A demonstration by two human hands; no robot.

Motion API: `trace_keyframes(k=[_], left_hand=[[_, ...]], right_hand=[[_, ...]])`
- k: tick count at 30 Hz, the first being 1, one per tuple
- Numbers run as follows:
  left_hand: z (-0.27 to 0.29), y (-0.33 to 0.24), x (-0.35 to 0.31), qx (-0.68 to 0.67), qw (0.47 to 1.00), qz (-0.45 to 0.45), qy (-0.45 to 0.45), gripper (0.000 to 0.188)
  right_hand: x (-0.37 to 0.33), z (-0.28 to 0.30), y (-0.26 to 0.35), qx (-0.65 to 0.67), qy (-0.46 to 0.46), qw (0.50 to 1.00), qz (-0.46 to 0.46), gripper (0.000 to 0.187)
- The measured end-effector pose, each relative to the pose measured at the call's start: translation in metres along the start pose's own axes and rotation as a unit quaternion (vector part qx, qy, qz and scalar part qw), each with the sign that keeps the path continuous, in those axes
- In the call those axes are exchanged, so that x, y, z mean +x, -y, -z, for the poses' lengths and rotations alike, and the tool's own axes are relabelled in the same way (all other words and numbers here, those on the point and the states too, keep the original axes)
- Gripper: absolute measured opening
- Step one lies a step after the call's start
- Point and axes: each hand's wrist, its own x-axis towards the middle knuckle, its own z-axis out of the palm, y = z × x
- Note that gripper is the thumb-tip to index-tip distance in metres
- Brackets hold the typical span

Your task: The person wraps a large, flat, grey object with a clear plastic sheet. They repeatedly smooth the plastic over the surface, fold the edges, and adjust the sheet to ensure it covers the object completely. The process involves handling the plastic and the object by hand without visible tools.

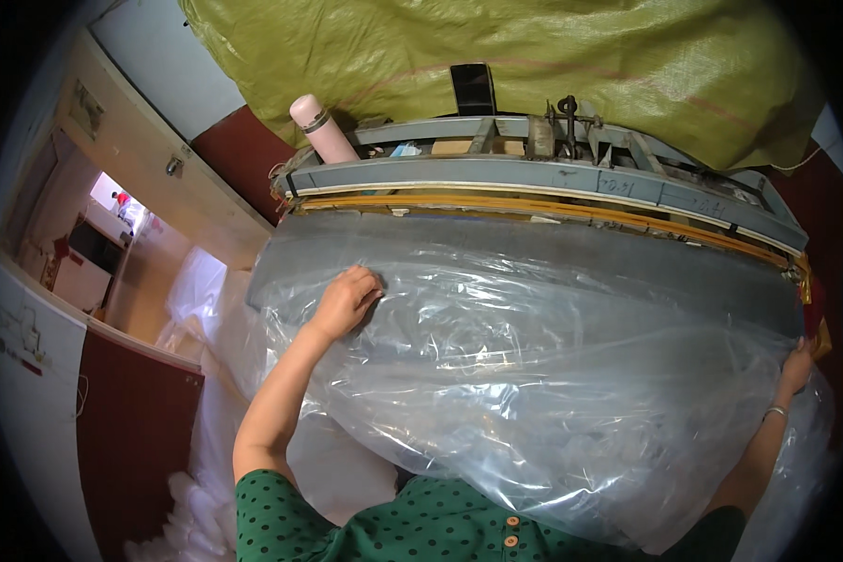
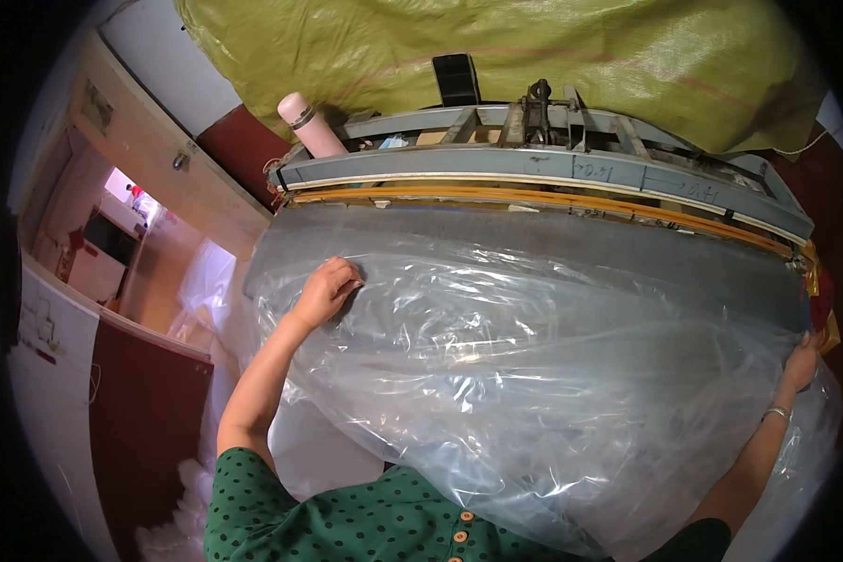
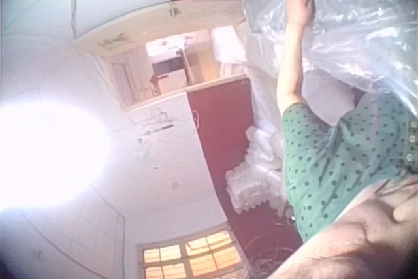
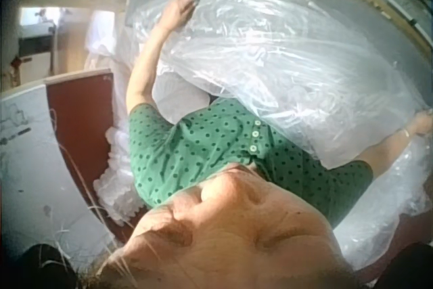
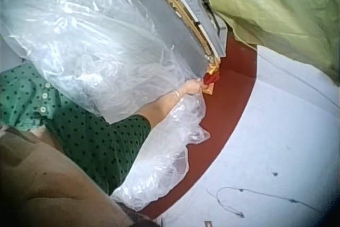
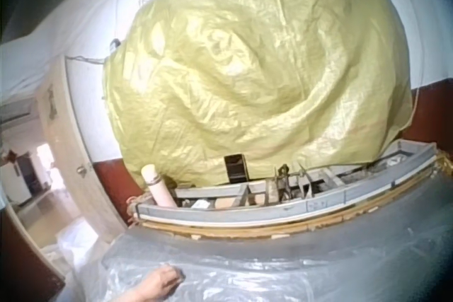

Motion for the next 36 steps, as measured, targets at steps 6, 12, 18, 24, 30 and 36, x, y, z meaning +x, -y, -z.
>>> trace_keyframes(k=[6,12,18,24,30,36], left_hand=[[0.02,0.003,0.039,-0.361,0.897,0.236,-0.1,0.012],[-0.028,0.011,0.064,0.073,0.985,0.138,-0.079,0.009],[-0.048,0.007,0.061,-0.001,0.969,0.211,-0.131,0.011],[-0.051,0.012,0.063,0.022,0.974,0.208,-0.091,0.014],[-0.009,0.049,0.097,-0.226,0.893,0.278,-0.274,0.013],[-0.02,0.089,0.07,-0.126,0.853,0.274,-0.426,0.017]], right_hand=[[-0.002,0.009,-0.001,0.033,0.012,0.999,-0.027,0.038],[0.034,-0.057,-0.068,0.278,0.056,0.958,-0.038,0.044],[0.031,-0.04,-0.12,0.554,0.031,0.829,-0.07,0.043],[0.052,-0.023,-0.138,0.488,0.094,0.866,-0.047,0.038],[0.103,-0.014,-0.05,-0.072,-0.039,0.996,0.02,0.056],[0.011,0.033,0.148,0.295,-0.028,0.949,-0.11,0.026]])
